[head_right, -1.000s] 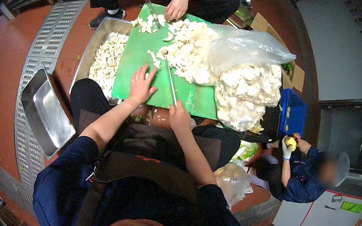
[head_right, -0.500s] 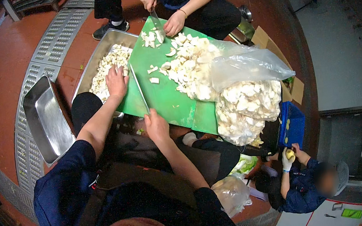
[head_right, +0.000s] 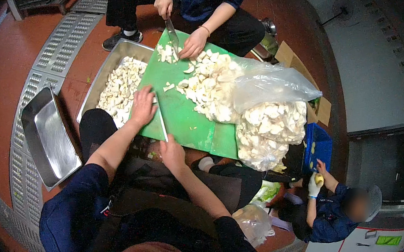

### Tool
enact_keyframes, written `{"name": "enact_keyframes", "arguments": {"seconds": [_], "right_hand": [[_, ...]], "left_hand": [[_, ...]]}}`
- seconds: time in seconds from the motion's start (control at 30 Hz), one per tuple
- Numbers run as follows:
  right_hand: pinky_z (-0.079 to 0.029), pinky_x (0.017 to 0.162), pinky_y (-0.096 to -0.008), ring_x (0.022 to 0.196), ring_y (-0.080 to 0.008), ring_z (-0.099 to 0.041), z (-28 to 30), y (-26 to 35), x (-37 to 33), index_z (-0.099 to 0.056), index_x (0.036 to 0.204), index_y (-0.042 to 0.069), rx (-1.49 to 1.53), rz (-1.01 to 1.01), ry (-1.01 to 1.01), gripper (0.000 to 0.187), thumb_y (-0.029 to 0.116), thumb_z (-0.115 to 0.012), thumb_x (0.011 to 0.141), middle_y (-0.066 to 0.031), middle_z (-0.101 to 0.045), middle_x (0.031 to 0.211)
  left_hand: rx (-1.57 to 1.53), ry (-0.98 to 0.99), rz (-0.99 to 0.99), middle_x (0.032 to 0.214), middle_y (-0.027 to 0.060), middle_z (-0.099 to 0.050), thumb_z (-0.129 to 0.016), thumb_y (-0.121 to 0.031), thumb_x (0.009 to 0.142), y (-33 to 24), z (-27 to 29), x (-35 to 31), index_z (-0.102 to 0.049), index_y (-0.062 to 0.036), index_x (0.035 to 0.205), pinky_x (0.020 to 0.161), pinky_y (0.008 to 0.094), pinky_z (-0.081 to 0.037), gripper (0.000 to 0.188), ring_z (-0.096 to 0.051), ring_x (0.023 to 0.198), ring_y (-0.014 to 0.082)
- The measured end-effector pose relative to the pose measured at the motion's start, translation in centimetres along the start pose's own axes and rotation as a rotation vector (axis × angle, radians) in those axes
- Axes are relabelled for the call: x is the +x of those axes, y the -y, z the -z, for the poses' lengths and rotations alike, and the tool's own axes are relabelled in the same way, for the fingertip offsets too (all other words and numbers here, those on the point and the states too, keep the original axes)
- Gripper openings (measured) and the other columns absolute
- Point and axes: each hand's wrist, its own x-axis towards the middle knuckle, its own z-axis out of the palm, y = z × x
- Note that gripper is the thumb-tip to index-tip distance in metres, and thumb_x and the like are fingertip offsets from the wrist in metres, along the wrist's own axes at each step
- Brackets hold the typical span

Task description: The person uses a knife to chop white mushrooms on a green cutting board while sitting on the floor, then places the chopped pieces into a clear plastic bag.

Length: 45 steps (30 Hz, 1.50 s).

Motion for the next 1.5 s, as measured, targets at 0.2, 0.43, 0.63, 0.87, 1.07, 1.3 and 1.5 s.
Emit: {"name": "enact_keyframes", "arguments": {"seconds": [0.2, 0.43, 0.63, 0.87, 1.07, 1.3, 1.5], "right_hand": [[-0.049, 0.066, -0.0533, 0.076, -0.0448, -0.064, 1.4, 1.7, 0.7, -0.054, 0.11, 0.001, 0.097, 0.117, 0.038, 0.029, 0.024, -0.059, 0.093, -0.0243, -0.065, 0.078], [-0.049, 0.064, -0.0459, 0.077, -0.0425, -0.064, 6.2, -3.5, -4.2, -0.059, 0.112, 0.002, 0.071, -0.086, -0.126, 0.031, 0.026, -0.061, 0.093, -0.0226, -0.062, 0.078], [-0.048, 0.067, -0.0519, 0.078, -0.0434, -0.064, 7.1, -9.4, -6.6, -0.057, 0.109, 0.003, -0.082, -0.27, -0.071, 0.033, 0.033, -0.058, 0.093, -0.0207, -0.065, 0.08], [-0.048, 0.07, -0.0543, 0.081, -0.0452, -0.062, 6.5, -9.5, -5.7, -0.055, 0.11, 0.002, -0.069, -0.249, -0.063, 0.032, 0.03, -0.058, 0.093, -0.0223, -0.065, 0.082], [-0.046, 0.069, -0.0551, 0.078, -0.0452, -0.06, 6.2, -10.0, -6.0, -0.056, 0.109, 0.002, -0.036, -0.186, -0.11, 0.029, 0.024, -0.061, 0.092, -0.0222, -0.064, 0.079], [-0.046, 0.069, -0.0551, 0.077, -0.0453, -0.059, 6.8, -9.5, -5.7, -0.057, 0.107, 0.0, -0.066, -0.169, -0.112, 0.028, 0.023, -0.061, 0.092, -0.0218, -0.063, 0.077], [-0.045, 0.064, -0.0555, 0.072, -0.0474, -0.059, 5.8, -9.1, -5.7, -0.057, 0.101, -0.001, -0.071, -0.104, -0.139, 0.024, 0.021, -0.061, 0.092, -0.0245, -0.063, 0.076]], "left_hand": [[0.072, -0.212, 0.557, 0.143, 0.0186, -0.041, -0.064, -0.013, 0.08, 5.1, 1.0, 2.0, -0.055, -0.007, 0.121, 0.114, 0.0593, -0.018, 0.042, -0.032, 0.138, 0.0358], [-0.121, -0.291, 0.185, 0.138, 0.0208, -0.044, -0.063, -0.004, 0.078, 1.3, 2.2, 1.9, -0.054, -0.0039, 0.125, 0.106, 0.0488, -0.036, 0.048, -0.042, 0.127, 0.0393], [-0.269, -0.053, 0.01, 0.136, 0.0193, -0.048, -0.062, -0.007, 0.083, -4.2, 0.9, 5.0, -0.052, -0.0063, 0.13, 0.104, 0.0447, -0.041, 0.048, -0.047, 0.124, 0.0385], [-0.104, 0.158, -0.076, 0.145, 0.0163, -0.044, -0.056, -0.012, 0.089, -7.1, -4.6, 10.2, -0.044, -0.0095, 0.139, 0.107, 0.0428, -0.04, 0.051, -0.045, 0.13, 0.0376], [-0.118, 0.17, -0.173, 0.111, 0.0132, -0.062, -0.06, -0.012, 0.085, -7.0, -7.1, 11.3, -0.06, -0.0101, 0.112, 0.084, 0.0462, -0.05, 0.027, -0.059, 0.1, 0.0379], [-0.102, -0.18, -0.197, 0.095, 0.0112, -0.058, -0.067, -0.012, 0.077, -8.8, -0.1, 7.8, -0.062, -0.0119, 0.097, 0.087, 0.0505, -0.045, 0.021, -0.057, 0.099, 0.0334], [0.042, -0.012, -0.24, 0.094, 0.0098, -0.054, -0.067, -0.014, 0.078, -3.8, 0.0, -2.3, -0.065, -0.0129, 0.103, 0.086, 0.0463, -0.044, 0.025, -0.053, 0.099, 0.0313]]}}
